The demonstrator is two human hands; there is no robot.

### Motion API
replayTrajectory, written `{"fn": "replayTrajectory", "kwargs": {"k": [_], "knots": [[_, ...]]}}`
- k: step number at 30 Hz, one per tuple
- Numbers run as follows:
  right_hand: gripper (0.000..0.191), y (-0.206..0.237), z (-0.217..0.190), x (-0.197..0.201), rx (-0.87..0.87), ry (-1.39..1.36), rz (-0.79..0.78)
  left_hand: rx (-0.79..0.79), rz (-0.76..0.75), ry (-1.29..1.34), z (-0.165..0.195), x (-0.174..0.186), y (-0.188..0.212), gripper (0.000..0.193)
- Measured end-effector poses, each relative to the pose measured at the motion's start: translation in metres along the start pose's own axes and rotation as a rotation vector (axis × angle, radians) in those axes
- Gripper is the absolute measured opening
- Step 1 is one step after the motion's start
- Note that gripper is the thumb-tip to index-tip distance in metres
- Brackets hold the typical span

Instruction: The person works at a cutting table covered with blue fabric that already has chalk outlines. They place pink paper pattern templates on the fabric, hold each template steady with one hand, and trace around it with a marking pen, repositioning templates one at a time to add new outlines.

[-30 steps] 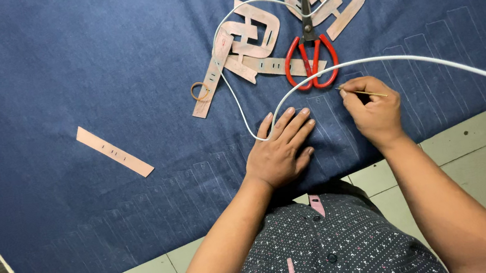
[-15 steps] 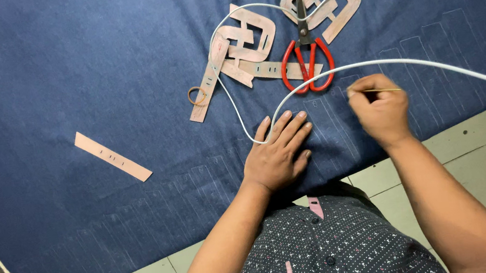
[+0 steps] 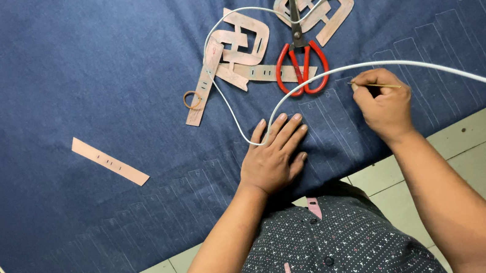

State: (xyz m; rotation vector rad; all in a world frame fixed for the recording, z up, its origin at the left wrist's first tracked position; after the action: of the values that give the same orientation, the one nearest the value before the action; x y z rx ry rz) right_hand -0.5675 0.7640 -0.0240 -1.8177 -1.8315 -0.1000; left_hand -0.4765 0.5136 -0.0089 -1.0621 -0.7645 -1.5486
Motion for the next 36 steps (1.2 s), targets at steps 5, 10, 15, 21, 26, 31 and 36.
{"fn": "replayTrajectory", "kwargs": {"k": [5,10,15,21,26,31,36], "knots": [[0.005,-0.002,0.004,0.002,0.021,0.023,-0.007,0.002,-0.010,-0.004,0.001,-0.001,-0.002,0.056],[0.007,-0.001,0.016,0.009,-0.073,-0.093,0.056,0.005,-0.026,-0.003,0.001,-0.002,-0.004,0.057],[0.009,-0.010,0.032,0.023,-0.091,-0.005,0.114,0.002,-0.008,-0.018,0.002,-0.004,-0.004,0.057],[0.007,-0.013,0.037,0.026,-0.024,0.005,0.072,-0.003,0.008,-0.029,0.004,-0.007,-0.007,0.057],[0.008,-0.015,0.034,0.030,-0.033,0.058,0.052,0.013,-0.010,-0.026,0.006,-0.008,-0.009,0.056],[0.007,-0.020,0.037,0.034,0.048,0.108,0.045,0.007,-0.014,-0.041,0.008,-0.008,-0.013,0.057],[0.008,-0.024,0.049,0.051,-0.026,-0.024,0.122,0.020,-0.026,-0.034,0.011,-0.007,-0.016,0.056]]}}
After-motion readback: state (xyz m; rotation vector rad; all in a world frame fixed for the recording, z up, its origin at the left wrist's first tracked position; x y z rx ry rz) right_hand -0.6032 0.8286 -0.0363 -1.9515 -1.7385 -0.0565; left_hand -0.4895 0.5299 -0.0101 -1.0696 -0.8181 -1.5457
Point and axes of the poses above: each hand's wrist, its own y-axis away from the middle knuckle, its own x-axis out of the back of the hand, z = x × y, the point moved 1 cm from there along -y, towards the middle knuckle, and after that the axes turned 10 degrees about x, right-handed, at the moved point
